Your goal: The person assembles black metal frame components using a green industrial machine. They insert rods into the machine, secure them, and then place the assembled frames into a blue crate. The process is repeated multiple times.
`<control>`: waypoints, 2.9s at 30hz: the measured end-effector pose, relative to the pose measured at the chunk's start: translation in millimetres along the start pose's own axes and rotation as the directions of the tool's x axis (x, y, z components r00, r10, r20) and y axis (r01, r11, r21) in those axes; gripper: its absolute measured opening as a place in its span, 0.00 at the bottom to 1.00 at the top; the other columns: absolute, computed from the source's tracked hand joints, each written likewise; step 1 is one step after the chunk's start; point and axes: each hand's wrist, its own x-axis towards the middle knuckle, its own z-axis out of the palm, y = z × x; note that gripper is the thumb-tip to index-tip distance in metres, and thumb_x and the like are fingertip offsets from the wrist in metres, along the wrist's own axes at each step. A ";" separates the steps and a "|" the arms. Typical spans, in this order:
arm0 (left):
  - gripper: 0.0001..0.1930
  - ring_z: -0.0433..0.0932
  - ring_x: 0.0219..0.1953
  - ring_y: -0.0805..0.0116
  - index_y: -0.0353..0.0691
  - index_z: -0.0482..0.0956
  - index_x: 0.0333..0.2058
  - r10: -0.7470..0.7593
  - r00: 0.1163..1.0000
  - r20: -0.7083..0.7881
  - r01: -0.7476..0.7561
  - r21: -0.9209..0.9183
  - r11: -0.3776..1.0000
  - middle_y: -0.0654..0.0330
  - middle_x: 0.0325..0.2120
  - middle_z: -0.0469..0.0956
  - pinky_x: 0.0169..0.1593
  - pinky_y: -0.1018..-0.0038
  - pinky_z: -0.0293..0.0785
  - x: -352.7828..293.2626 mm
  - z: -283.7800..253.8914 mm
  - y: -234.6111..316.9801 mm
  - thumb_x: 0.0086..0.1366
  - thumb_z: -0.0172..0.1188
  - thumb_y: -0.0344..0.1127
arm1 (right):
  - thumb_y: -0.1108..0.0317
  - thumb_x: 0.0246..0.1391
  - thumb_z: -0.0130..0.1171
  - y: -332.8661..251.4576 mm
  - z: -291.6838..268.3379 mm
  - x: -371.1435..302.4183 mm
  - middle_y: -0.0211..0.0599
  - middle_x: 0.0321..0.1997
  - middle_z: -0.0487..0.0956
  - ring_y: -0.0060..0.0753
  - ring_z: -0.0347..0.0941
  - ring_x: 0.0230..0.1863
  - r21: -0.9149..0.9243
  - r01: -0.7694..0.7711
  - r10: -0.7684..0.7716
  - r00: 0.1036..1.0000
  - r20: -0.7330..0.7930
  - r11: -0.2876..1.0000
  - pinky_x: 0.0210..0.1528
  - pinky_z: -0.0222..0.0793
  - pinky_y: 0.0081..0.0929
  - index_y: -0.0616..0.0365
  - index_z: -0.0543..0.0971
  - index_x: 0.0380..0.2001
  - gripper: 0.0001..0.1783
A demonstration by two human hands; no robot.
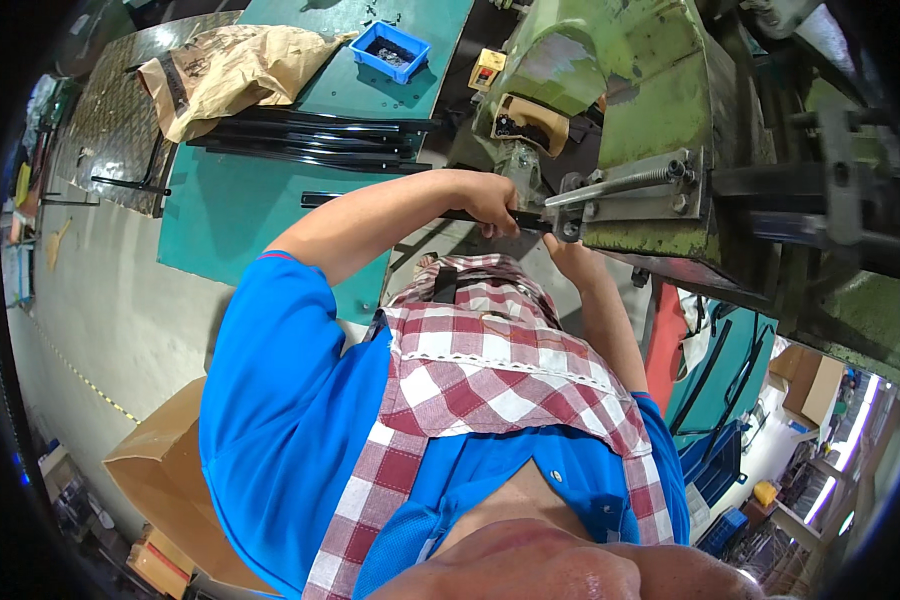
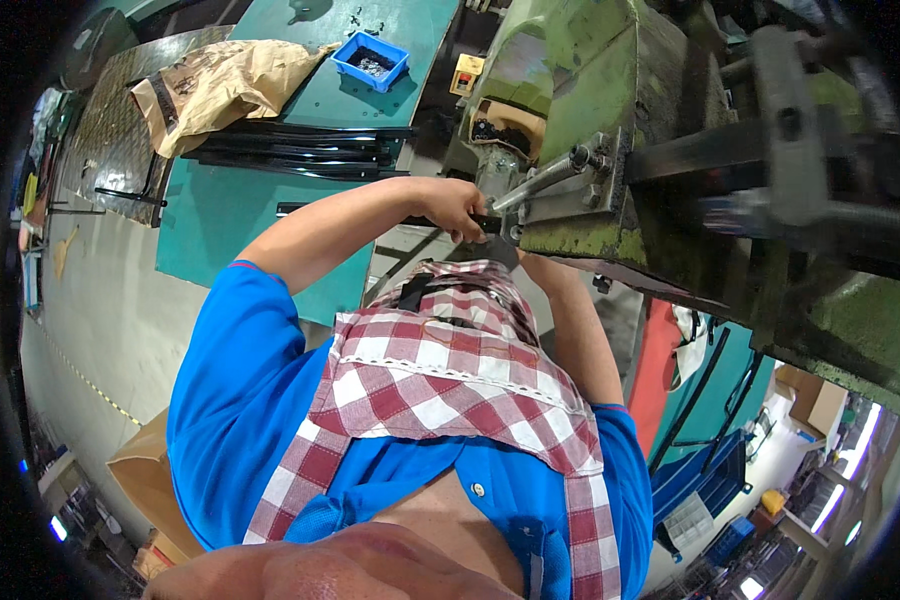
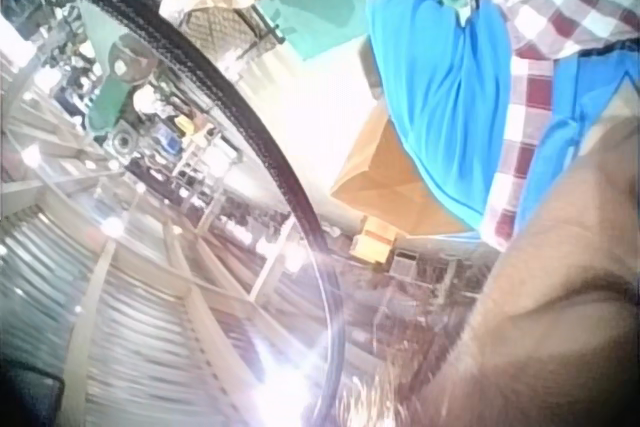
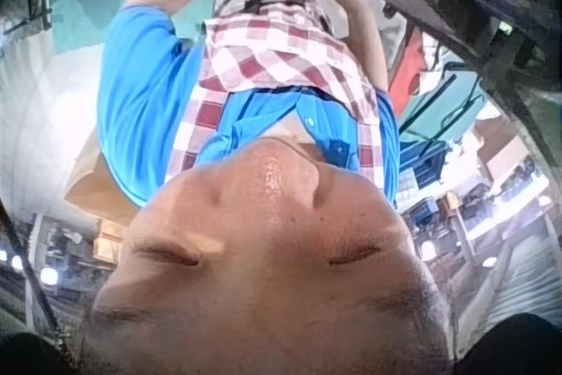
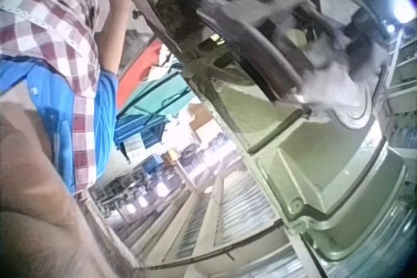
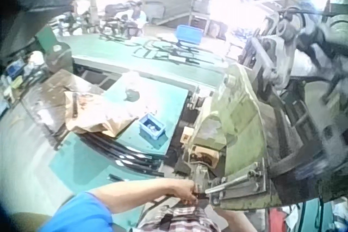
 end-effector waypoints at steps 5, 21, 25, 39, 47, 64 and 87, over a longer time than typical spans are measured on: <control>0.17 0.80 0.30 0.69 0.34 0.79 0.35 -0.002 1.000 -0.031 0.007 0.137 0.991 0.57 0.27 0.81 0.37 0.72 0.73 -9.1 1.6 4.8 0.55 0.64 0.43 | 0.55 0.49 0.59 7.6 -1.9 0.8 0.59 0.49 0.74 0.57 0.71 0.51 0.008 -0.060 0.055 0.963 0.264 0.998 0.56 0.63 0.46 0.63 0.74 0.49 0.28; 0.13 0.80 0.35 0.62 0.33 0.78 0.38 0.110 0.954 -0.280 -0.058 0.190 0.980 0.53 0.31 0.80 0.39 0.71 0.75 36.0 -40.8 -57.0 0.61 0.56 0.38 | 0.68 0.31 0.63 -28.2 -44.4 -35.3 0.32 0.31 0.75 0.39 0.70 0.42 0.024 -0.011 0.011 1.000 0.019 1.000 0.54 0.56 0.40 0.51 0.73 0.28 0.15; 0.12 0.77 0.39 0.46 0.32 0.76 0.34 0.330 0.809 -0.486 0.069 0.636 0.768 0.43 0.33 0.78 0.43 0.57 0.73 83.0 -52.2 -76.4 0.55 0.52 0.34 | 0.69 0.30 0.62 -29.5 -50.0 -84.8 0.31 0.29 0.74 0.36 0.70 0.41 -0.060 -0.130 0.131 0.991 0.014 0.990 0.54 0.56 0.38 0.51 0.74 0.27 0.14; 0.12 0.76 0.38 0.53 0.34 0.75 0.36 0.338 0.636 -0.693 0.045 0.471 0.881 0.48 0.33 0.77 0.43 0.61 0.72 20.4 -71.8 -142.4 0.58 0.52 0.36 | 0.66 0.25 0.71 -93.9 -245.0 -244.7 0.35 0.21 0.70 0.43 0.67 0.32 -0.222 -0.846 0.611 0.509 -0.606 0.485 0.39 0.61 0.37 0.53 0.74 0.17 0.14; 0.12 0.75 0.38 0.56 0.35 0.75 0.37 0.071 0.626 -0.777 -0.079 0.027 0.997 0.51 0.33 0.77 0.43 0.64 0.71 -16.4 -70.8 -182.0 0.59 0.52 0.36 | 0.55 0.50 0.64 -77.3 -364.3 -394.3 0.32 0.34 0.82 0.25 0.78 0.36 0.030 -0.999 0.397 -0.032 -0.917 -0.011 0.39 0.70 0.24 0.49 0.81 0.40 0.15; 0.12 0.73 0.37 0.64 0.37 0.75 0.39 -0.015 0.633 -0.774 -0.469 -0.398 0.788 0.57 0.32 0.75 0.43 0.70 0.70 -50.9 -145.6 -226.8 0.62 0.52 0.38 | 0.62 0.44 0.65 36.9 -139.2 -381.8 0.22 0.39 0.77 0.34 0.66 0.51 -0.133 -0.962 0.667 -0.062 -0.742 -0.237 0.52 0.57 0.44 0.43 0.77 0.37 0.14; 0.12 0.71 0.35 0.75 0.40 0.74 0.43 0.101 0.569 -0.816 -0.673 -0.392 0.627 0.65 0.32 0.74 0.42 0.77 0.68 36.5 -108.8 -209.0 0.67 0.51 0.40 | 0.63 0.45 0.59 215.9 -9.6 -144.8 0.33 0.49 0.72 0.41 0.64 0.55 -0.219 -0.882 0.762 0.471 -0.444 0.418 0.53 0.62 0.42 0.49 0.80 0.38 0.14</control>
